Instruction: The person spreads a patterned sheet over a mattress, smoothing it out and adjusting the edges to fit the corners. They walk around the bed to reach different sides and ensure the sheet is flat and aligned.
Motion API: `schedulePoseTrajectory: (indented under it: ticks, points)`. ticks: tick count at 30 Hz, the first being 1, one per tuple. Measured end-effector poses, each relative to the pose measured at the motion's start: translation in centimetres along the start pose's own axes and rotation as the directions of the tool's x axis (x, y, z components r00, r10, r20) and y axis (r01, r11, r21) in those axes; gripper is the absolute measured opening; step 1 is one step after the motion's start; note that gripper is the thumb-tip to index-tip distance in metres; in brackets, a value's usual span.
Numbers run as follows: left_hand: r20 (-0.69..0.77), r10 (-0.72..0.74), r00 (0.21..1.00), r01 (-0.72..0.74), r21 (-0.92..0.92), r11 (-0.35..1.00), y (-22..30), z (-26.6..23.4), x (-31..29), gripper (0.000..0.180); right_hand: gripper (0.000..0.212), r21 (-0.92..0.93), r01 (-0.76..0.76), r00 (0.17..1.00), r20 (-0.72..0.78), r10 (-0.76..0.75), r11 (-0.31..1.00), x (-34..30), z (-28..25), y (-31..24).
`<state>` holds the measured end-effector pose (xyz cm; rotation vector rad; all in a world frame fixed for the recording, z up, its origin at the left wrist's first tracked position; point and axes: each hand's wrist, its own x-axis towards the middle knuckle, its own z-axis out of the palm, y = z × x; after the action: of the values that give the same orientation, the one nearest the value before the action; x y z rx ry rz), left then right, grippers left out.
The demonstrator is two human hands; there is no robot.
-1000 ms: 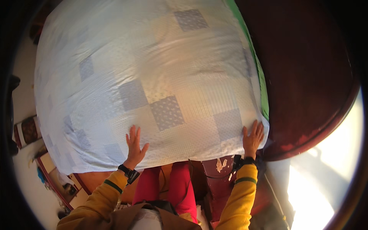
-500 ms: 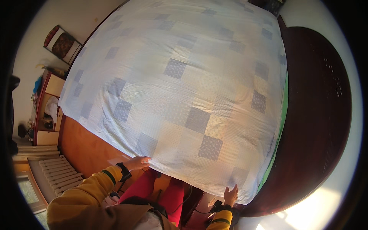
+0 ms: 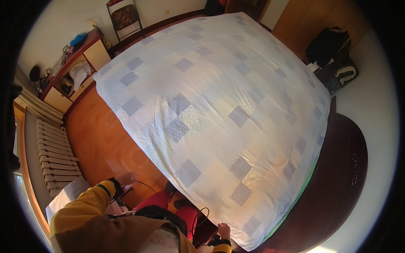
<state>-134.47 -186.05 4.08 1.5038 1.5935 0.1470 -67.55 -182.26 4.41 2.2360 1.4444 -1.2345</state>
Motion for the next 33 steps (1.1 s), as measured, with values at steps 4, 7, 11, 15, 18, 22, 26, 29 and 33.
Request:
schedulePoseTrajectory:
  ticks: [4,7,11,15,18,22,26,29,33]
  points:
    - [-0.029,-0.032,0.999,0.038,0.226,0.973,0.0,0.5,-6.4,0.032,0.049,0.089,-0.029,0.996,0.089,0.021,0.996,2.8,-0.5,-0.5]
    - [0.001,-0.282,0.959,0.276,0.208,0.938,1.9,2.0,-10.7,0.024,0.048,0.007,0.071,0.992,0.104,-0.071,0.997,5.3,-1.7,-1.9]
    - [-0.027,-0.379,0.925,0.380,0.059,0.923,3.0,5.0,-13.1,0.031,0.048,-0.057,0.142,0.984,0.120,-0.134,0.988,7.4,-3.8,-5.3]
    - [-0.123,-0.365,0.923,0.344,-0.166,0.924,0.9,6.6,-10.8,0.039,0.049,-0.147,0.260,0.965,0.070,-0.252,0.954,8.0,-6.4,-8.4]
    - [-0.253,-0.355,0.900,0.259,-0.345,0.902,-0.9,5.2,-7.6,0.045,0.048,-0.199,0.262,0.965,0.084,-0.250,0.944,8.7,-7.9,-10.2]
    - [-0.231,-0.512,0.828,0.295,-0.597,0.746,-2.1,-1.1,-4.1,0.052,0.047,-0.335,0.336,0.942,0.130,-0.309,0.880,10.6,-8.2,-14.0]
    - [-0.288,-0.547,0.786,0.427,-0.386,0.817,-6.0,-12.4,0.8,0.063,0.047,-0.218,0.228,0.973,0.025,-0.228,0.949,11.0,-5.7,-19.8]
    - [-0.462,-0.476,0.748,0.295,-0.412,0.862,-10.4,-22.2,7.4,0.075,0.048,-0.216,0.222,0.975,0.043,-0.218,0.951,9.9,-1.9,-25.2]
    - [-0.516,-0.490,0.703,0.336,-0.366,0.868,-13.0,-33.4,18.3,0.079,0.045,-0.293,0.222,0.972,0.136,-0.189,0.930,9.2,3.6,-33.2]
